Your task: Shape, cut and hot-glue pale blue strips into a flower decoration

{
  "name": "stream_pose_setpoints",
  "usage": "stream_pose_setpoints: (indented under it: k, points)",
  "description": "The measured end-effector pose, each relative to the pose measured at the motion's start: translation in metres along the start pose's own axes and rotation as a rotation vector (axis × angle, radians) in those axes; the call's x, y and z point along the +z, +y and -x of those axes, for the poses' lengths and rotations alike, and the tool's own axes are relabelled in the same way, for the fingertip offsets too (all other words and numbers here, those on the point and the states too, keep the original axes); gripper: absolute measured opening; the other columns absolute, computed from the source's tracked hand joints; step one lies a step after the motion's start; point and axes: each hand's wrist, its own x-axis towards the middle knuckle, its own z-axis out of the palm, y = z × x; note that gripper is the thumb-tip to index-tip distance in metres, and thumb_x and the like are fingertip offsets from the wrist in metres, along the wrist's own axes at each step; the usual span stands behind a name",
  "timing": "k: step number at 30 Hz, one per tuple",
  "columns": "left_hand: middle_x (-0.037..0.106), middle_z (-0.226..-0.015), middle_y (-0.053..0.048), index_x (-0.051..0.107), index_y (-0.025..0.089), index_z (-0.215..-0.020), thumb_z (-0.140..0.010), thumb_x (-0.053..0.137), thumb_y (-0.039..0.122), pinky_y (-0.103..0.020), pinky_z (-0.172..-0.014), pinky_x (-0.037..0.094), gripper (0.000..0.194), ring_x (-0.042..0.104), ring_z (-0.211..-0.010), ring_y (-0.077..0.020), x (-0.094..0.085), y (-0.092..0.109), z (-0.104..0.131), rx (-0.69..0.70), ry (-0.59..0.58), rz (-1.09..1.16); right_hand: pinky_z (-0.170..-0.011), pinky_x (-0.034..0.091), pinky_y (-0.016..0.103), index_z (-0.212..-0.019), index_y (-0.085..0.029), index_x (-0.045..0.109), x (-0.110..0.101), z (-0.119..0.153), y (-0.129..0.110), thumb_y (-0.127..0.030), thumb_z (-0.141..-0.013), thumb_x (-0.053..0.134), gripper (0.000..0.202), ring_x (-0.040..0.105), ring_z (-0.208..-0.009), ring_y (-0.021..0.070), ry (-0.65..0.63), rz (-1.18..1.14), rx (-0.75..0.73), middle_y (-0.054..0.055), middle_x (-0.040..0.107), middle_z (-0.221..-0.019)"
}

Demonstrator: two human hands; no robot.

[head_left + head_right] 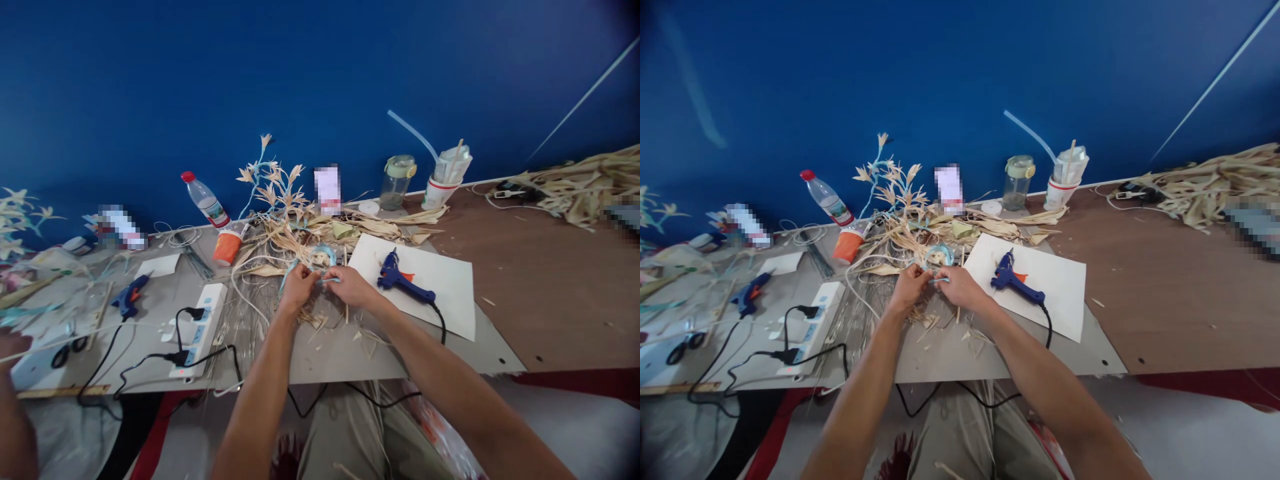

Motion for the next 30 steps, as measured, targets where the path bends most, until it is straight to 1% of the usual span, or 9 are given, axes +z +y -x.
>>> stream_pose_setpoints:
  k: [4, 10, 14, 17, 21, 25, 27, 28, 30]
  points:
    - [0.043, -0.045, 0.007, 0.044, 0.018, -0.062, -0.069, 0.061, 0.033, -0.021, -0.045, 0.025, 0.024, 0.035, -0.042, -0.0067, 0.001, 0.0, 0.001, 0.02, -0.011, 0.052, -0.064, 0.036, 0.023, -0.077, -0.017, 0.064, 0.001, 0.003, -0.004, -0.018, -0.073, 0.053, 0.011, 0.055, -0.069, 0.0133, 0.009, 0.019, -0.038, 0.001, 0.066, -0.074]
    - [0.044, -0.048, 0.006, 0.046, 0.017, -0.066, -0.07, 0.061, 0.035, -0.021, -0.046, 0.027, 0.025, 0.038, -0.044, -0.0067, 0.002, 0.001, 0.003, 0.023, -0.041, 0.13, -0.062, 0.035, 0.022, -0.076, -0.017, 0.064, 0.001, 0.005, -0.007, -0.018, -0.074, 0.054, 0.011, 0.052, -0.064, 0.0118, 0.032, -0.014, -0.051, -0.001, 0.064, -0.07]
    - [0.047, -0.047, 0.005, 0.049, 0.016, -0.07, -0.072, 0.06, 0.035, -0.021, -0.044, 0.026, 0.023, 0.039, -0.042, -0.0071, 0.001, 0.003, 0.004, 0.025, -0.053, 0.085, -0.062, 0.035, 0.022, -0.073, -0.017, 0.064, -0.002, 0.004, -0.005, -0.019, -0.074, 0.053, 0.012, 0.051, -0.063, 0.0114, 0.046, -0.022, -0.033, -0.001, 0.063, -0.068]
    - [0.045, -0.048, 0.007, 0.048, 0.017, -0.071, -0.071, 0.061, 0.034, -0.02, -0.043, 0.025, 0.022, 0.038, -0.041, -0.0062, 0.001, 0.003, 0.004, 0.052, -0.062, 0.131, -0.062, 0.035, 0.022, -0.071, -0.017, 0.063, -0.006, 0.002, -0.002, -0.022, -0.072, 0.056, 0.009, 0.051, -0.064, 0.0116, 0.061, -0.04, -0.009, -0.001, 0.062, -0.067]
    - [0.044, -0.049, 0.008, 0.045, 0.017, -0.068, -0.068, 0.064, 0.033, -0.019, -0.043, 0.026, 0.025, 0.038, -0.041, -0.005, -0.001, 0.004, 0.003, 0.042, -0.089, 0.207, -0.062, 0.036, 0.023, -0.066, -0.016, 0.061, -0.014, -0.001, 0.002, -0.027, -0.068, 0.061, 0.011, 0.05, -0.064, 0.0118, 0.071, -0.125, 0.013, -0.002, 0.06, -0.065]
    - [0.04, -0.047, 0.009, 0.041, 0.018, -0.064, -0.062, 0.069, 0.033, -0.019, -0.042, 0.025, 0.032, 0.035, -0.04, -0.0037, -0.008, 0.007, 0.003, -0.01, -0.102, 0.342, -0.061, 0.038, 0.024, -0.068, -0.016, 0.061, -0.024, -0.004, 0.007, -0.033, -0.067, 0.062, 0.017, 0.05, -0.061, 0.0117, 0.078, -0.291, 0.053, -0.002, 0.058, -0.062]
    - [0.04, -0.047, 0.009, 0.04, 0.018, -0.063, -0.06, 0.071, 0.033, -0.018, -0.042, 0.024, 0.034, 0.035, -0.039, -0.0032, -0.013, 0.01, 0.002, -0.043, -0.073, 0.397, -0.062, 0.04, 0.025, -0.076, -0.016, 0.063, -0.029, -0.006, 0.011, -0.04, -0.073, 0.057, 0.025, 0.051, -0.062, 0.0126, 0.119, -0.386, 0.064, 0.0, 0.058, -0.064]
    - [0.042, -0.048, 0.009, 0.04, 0.018, -0.064, -0.059, 0.071, 0.033, -0.018, -0.041, 0.023, 0.035, 0.034, -0.039, -0.0029, -0.015, 0.01, 0.001, -0.047, -0.043, 0.428, -0.064, 0.042, 0.026, -0.082, -0.016, 0.064, -0.031, -0.007, 0.013, -0.043, -0.075, 0.054, 0.03, 0.053, -0.066, 0.0136, 0.176, -0.401, 0.058, 0.001, 0.06, -0.07]
    - [0.044, -0.048, 0.008, 0.041, 0.018, -0.063, -0.058, 0.072, 0.032, -0.018, -0.041, 0.024, 0.035, 0.035, -0.038, -0.003, -0.019, 0.011, -0.001, -0.041, 0.057, 0.451, -0.074, 0.043, 0.028, -0.095, -0.016, 0.064, -0.037, -0.008, 0.018, -0.045, -0.078, 0.051, 0.037, 0.056, -0.082, 0.0168, 0.371, -0.318, 0.033, 0.006, 0.063, -0.089]
